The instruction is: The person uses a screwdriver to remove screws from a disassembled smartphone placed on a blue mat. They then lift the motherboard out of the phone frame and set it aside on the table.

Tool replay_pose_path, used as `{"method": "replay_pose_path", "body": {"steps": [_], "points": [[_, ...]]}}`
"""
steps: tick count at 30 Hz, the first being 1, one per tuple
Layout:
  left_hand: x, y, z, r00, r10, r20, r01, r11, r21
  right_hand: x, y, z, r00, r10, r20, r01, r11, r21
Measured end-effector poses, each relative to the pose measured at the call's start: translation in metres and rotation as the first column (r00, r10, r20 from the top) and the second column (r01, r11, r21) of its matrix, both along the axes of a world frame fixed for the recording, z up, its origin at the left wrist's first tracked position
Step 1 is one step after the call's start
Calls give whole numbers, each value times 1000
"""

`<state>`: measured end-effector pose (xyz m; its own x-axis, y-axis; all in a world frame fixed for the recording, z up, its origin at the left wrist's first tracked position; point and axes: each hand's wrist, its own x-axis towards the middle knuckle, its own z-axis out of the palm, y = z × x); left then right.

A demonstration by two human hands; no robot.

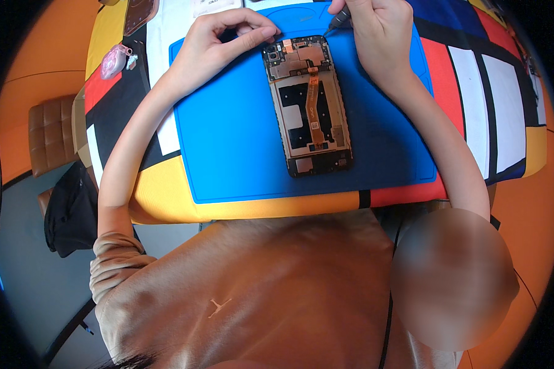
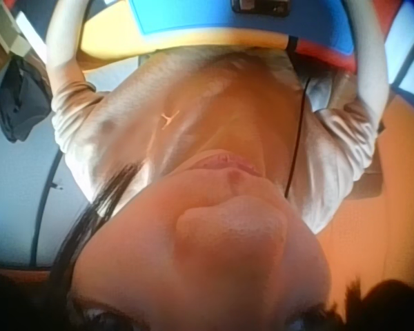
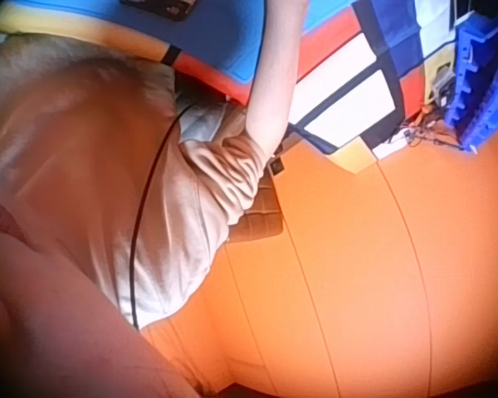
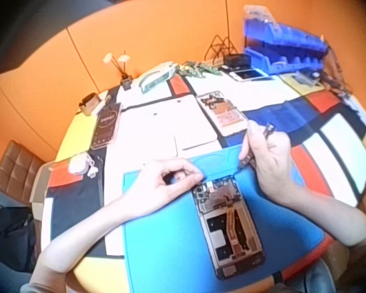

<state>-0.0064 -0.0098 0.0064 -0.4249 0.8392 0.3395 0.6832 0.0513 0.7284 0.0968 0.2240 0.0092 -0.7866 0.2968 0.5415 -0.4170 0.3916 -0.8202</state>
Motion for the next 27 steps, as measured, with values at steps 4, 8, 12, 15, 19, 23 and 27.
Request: {"method": "replay_pose_path", "body": {"steps": [4, 8, 12, 15, 19, 23, 27], "points": [[-3, 4, -8, 1000, 20, -10, -20, 1000, -12, 2, -3, 5, 999, -52, 15, 52, 998, 28], [-6, 6, -15, 1000, 21, -19, -21, 1000, -14, -2, 0, 20, 986, 118, 120, -160, 885, 437], [-7, 5, -19, 999, 37, -20, -37, 999, -6, -7, 3, 30, 983, 177, 43, -171, 821, 545], [-7, 3, -20, 999, 43, 9, -42, 999, -18, 1, 9, 36, 972, 158, 176, -216, 893, 395], [-6, 5, -15, 999, 36, 7, -36, 999, -3, 6, 13, 50, 934, 94, 345, -264, 834, 485], [4, 8, 2, 998, 47, 35, -46, 999, -28, 1, -9, 68, 965, 229, 128, -262, 839, 477], [18, 3, 25, 919, 286, 271, -195, 928, -317, 12, -19, 93, 839, -106, 533, -95, 938, 335]]}}
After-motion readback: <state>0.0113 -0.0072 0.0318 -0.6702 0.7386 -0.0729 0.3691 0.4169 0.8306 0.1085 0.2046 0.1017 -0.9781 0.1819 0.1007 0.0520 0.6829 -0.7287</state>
